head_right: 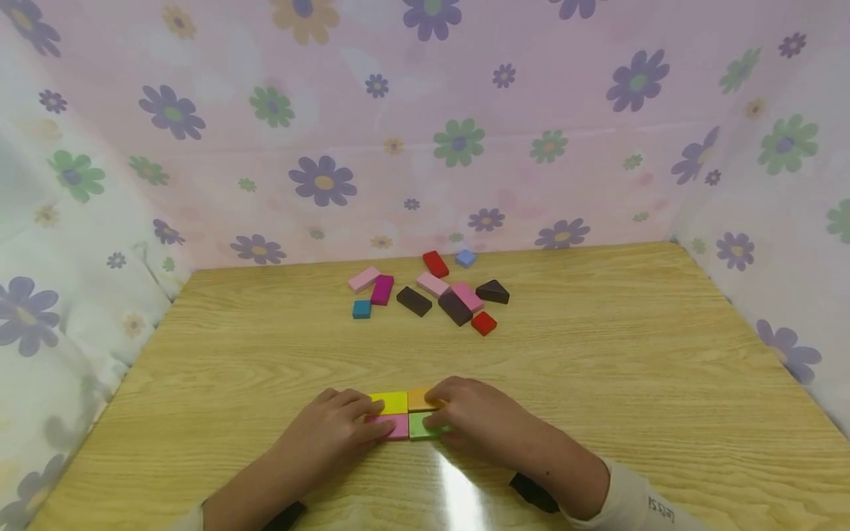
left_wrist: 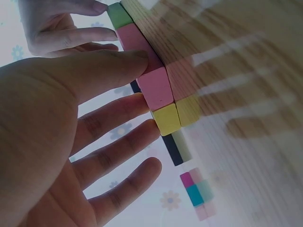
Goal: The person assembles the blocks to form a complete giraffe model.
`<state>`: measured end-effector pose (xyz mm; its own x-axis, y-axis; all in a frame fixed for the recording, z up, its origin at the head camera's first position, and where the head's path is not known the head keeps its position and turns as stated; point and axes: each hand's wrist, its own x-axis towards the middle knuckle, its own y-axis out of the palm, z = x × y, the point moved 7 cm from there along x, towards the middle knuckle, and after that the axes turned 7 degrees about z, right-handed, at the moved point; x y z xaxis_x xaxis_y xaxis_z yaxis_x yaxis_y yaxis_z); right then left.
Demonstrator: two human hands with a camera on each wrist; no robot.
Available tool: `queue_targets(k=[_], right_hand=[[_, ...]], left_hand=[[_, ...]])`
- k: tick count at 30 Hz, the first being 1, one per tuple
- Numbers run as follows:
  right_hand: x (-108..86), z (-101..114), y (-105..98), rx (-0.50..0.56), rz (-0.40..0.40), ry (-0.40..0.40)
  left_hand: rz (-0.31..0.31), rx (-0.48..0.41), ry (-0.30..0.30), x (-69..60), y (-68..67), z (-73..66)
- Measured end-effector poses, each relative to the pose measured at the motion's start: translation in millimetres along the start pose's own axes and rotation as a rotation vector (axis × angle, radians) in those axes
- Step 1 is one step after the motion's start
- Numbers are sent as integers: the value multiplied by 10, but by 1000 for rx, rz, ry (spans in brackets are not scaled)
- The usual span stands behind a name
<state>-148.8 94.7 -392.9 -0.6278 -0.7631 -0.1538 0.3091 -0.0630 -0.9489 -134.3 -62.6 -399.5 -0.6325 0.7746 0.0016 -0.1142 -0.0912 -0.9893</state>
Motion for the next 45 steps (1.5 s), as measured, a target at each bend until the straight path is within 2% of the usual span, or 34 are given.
queue_targets(k=[9, 14, 16, 19, 24, 28, 34, 39, 45], right_hand=[[28, 10, -2, 31, 14, 16], [16, -8, -29, -18, -58, -29], [6, -83, -62, -24, -119, -22], [24, -275, -147, -6, -197, 31], [169, -616, -331, -55, -246, 98], [315, -828, -422, -131, -232, 103], [462, -1072, -433, -145, -130, 126], [534, -1184, -423, -183, -82, 134], [575, -1212, -407, -209, -74, 115]], left_hand=[[-36, 6, 8, -27, -33, 4], [-55, 6, 12, -33, -27, -9], [-66, 13, 20, -30, -18, -26], [-69, 24, 31, -25, 12, -47], [-77, 32, 27, -29, 31, -45], [-98, 39, 25, -36, 13, -39], [-94, 55, 23, -29, -8, -26], [-90, 58, 19, -20, -26, -8], [-50, -43, 2, -16, -23, 10]])
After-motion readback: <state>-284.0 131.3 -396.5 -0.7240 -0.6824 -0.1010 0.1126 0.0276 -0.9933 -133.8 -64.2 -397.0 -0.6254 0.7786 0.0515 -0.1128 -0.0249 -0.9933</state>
